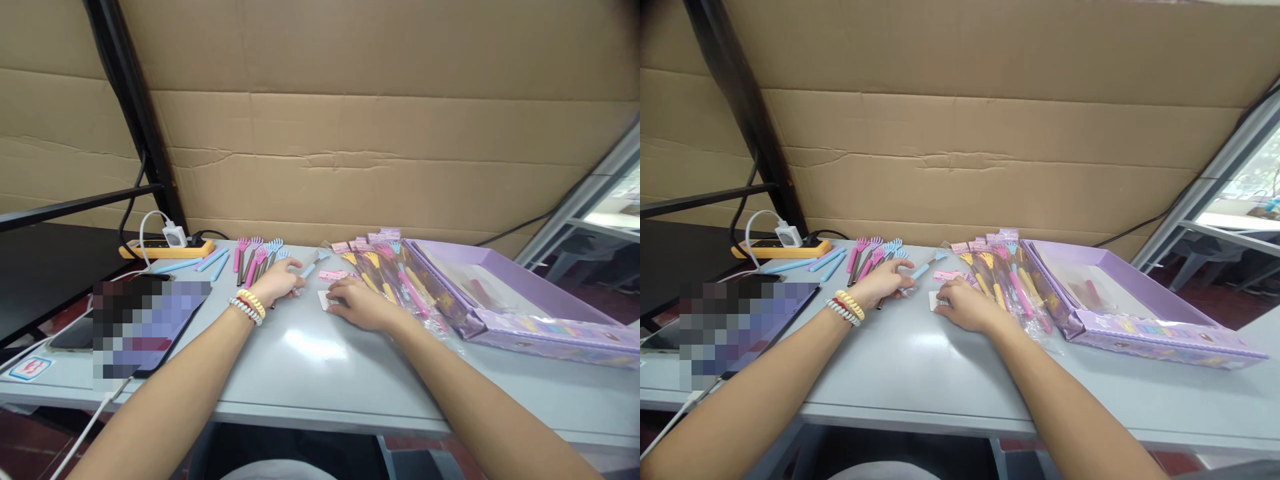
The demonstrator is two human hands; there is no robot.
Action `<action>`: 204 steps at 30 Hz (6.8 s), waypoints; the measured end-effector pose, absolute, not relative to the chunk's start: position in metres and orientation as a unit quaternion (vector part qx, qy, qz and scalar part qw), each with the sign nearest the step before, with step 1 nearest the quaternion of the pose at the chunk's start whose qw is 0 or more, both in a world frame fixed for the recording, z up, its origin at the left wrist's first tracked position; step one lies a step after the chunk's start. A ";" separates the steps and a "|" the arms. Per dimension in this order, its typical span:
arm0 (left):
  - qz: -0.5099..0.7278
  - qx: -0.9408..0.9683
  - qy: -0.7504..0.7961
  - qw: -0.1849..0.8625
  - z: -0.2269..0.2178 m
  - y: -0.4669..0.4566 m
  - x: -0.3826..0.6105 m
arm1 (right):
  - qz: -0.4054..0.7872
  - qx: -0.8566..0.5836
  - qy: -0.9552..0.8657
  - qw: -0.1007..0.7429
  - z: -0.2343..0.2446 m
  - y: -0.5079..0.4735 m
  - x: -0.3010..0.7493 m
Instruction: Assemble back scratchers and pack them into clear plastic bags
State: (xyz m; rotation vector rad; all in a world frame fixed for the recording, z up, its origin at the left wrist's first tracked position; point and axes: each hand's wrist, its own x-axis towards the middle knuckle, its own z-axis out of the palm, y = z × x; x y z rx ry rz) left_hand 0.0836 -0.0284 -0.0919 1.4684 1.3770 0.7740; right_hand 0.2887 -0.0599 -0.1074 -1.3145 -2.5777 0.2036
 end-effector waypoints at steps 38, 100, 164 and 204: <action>0.359 0.626 0.472 0.507 -0.076 -0.015 0.043 | 0.266 -0.536 -0.470 0.649 -0.088 -0.037 0.320; 0.308 0.682 0.398 0.532 -0.077 -0.017 0.036 | -0.048 -0.695 -0.591 0.406 -0.098 -0.034 0.329; 0.310 0.664 0.435 0.523 -0.073 -0.012 0.021 | 0.223 -0.568 -0.460 0.645 -0.087 -0.034 0.333; 0.288 0.672 0.434 0.526 -0.075 -0.013 0.027 | 0.269 -0.583 -0.501 0.580 -0.088 -0.035 0.330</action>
